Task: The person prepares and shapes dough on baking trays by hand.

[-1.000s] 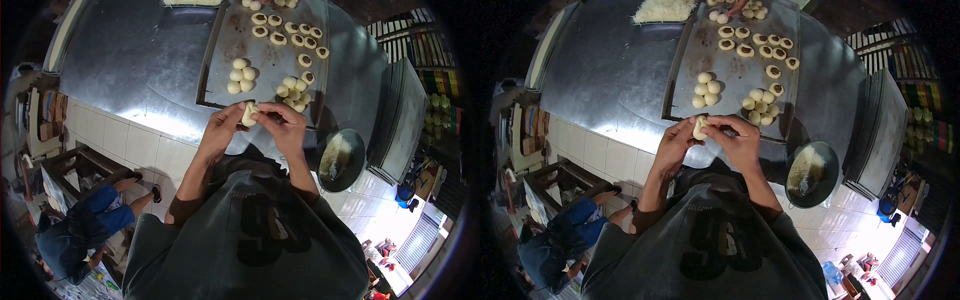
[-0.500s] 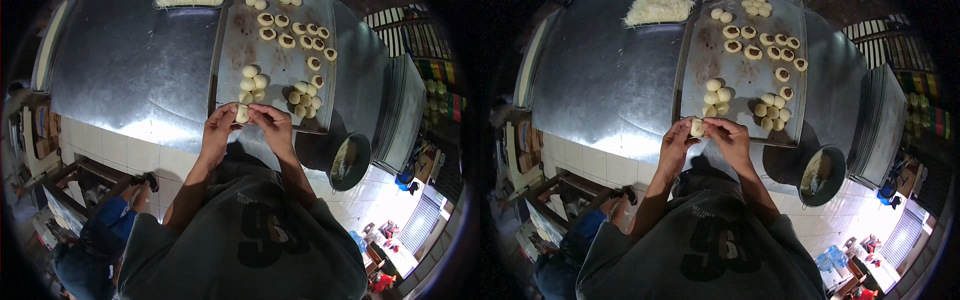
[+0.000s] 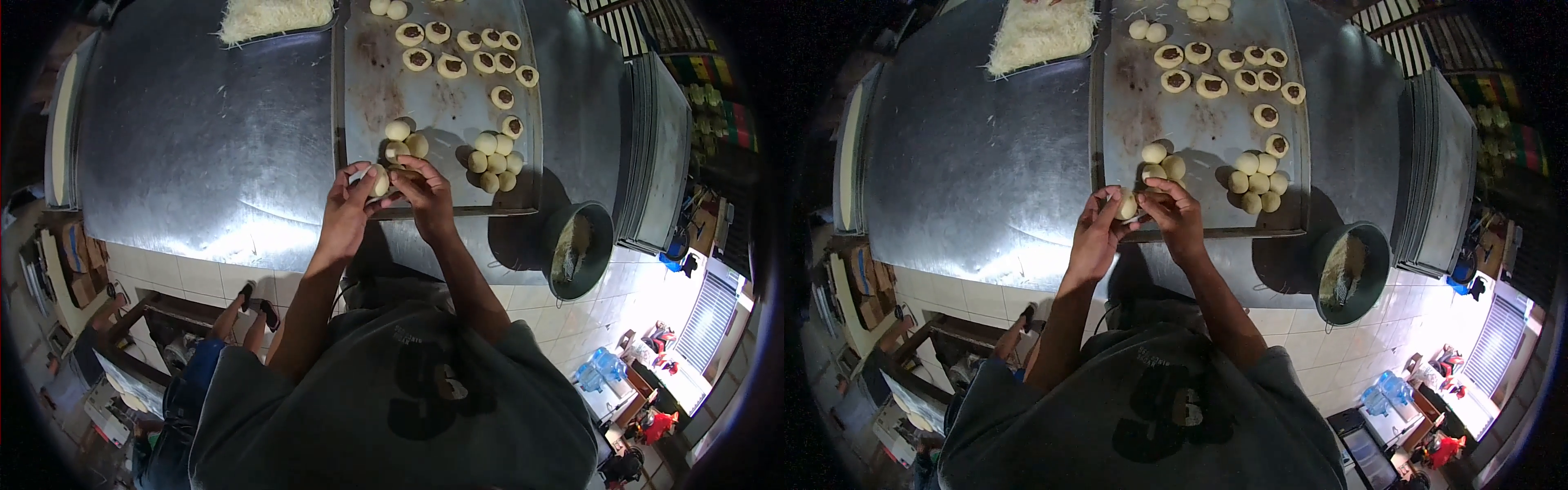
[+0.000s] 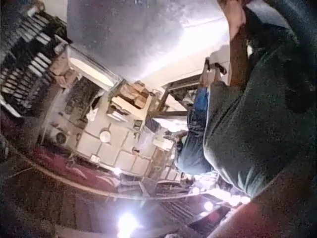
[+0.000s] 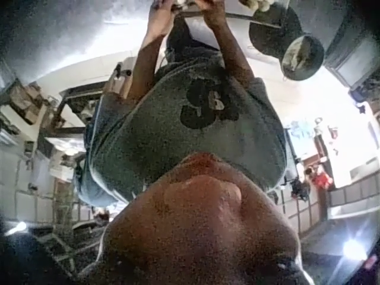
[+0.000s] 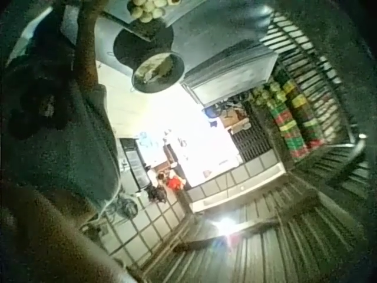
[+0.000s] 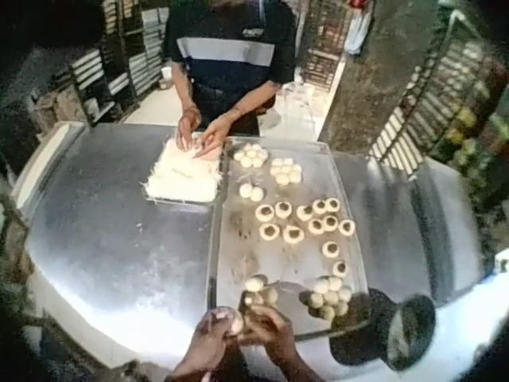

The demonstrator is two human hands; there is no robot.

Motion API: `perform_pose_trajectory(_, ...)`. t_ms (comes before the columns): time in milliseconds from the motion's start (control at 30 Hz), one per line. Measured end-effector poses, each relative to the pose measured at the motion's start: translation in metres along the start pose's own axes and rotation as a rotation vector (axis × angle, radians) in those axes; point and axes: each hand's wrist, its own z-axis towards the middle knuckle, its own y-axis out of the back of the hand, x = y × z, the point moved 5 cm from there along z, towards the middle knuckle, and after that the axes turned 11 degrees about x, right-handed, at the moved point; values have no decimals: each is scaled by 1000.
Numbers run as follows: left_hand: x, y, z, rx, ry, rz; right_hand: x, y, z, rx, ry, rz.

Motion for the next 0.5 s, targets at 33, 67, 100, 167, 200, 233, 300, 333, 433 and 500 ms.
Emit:
perform_pose_trajectory(33, -5, -2, 5, -21, -45, 66, 0, 2, 0, -68, 20, -1)
perform_pose_trajectory(67, 0, 9, 18, -22, -48, 70, 0, 3, 2, -122, 37, -1)
perform_pose_trajectory(100, -4, 25, 36, -85, -277, 457, 9, 4, -1, -151, 106, -78)
perform_pose_trajectory(167, -17, 31, 62, -134, -498, 849, 15, 22, -11, -169, 127, -144)
perform_pose_trajectory(200, -20, 29, 77, -120, -426, 1114, 24, 27, -17, -177, 148, -211)
perform_pose_trajectory(233, -20, 28, 86, -102, -347, 1378, 28, 34, -26, -226, 59, -216)
perform_pose_trajectory(300, -14, 32, 96, -45, -388, 1417, 34, 51, -45, -277, 33, -218)
perform_pose_trajectory(333, -11, 34, 99, -4, -428, 1453, 35, 57, -54, -313, 2, -221)
perform_pose_trajectory(433, -15, 35, 99, -76, -331, 1242, 39, 72, -83, -394, -4, -260)
perform_pose_trajectory(500, -14, 40, 97, -194, -237, 1084, 33, 83, -99, -433, -30, -287)
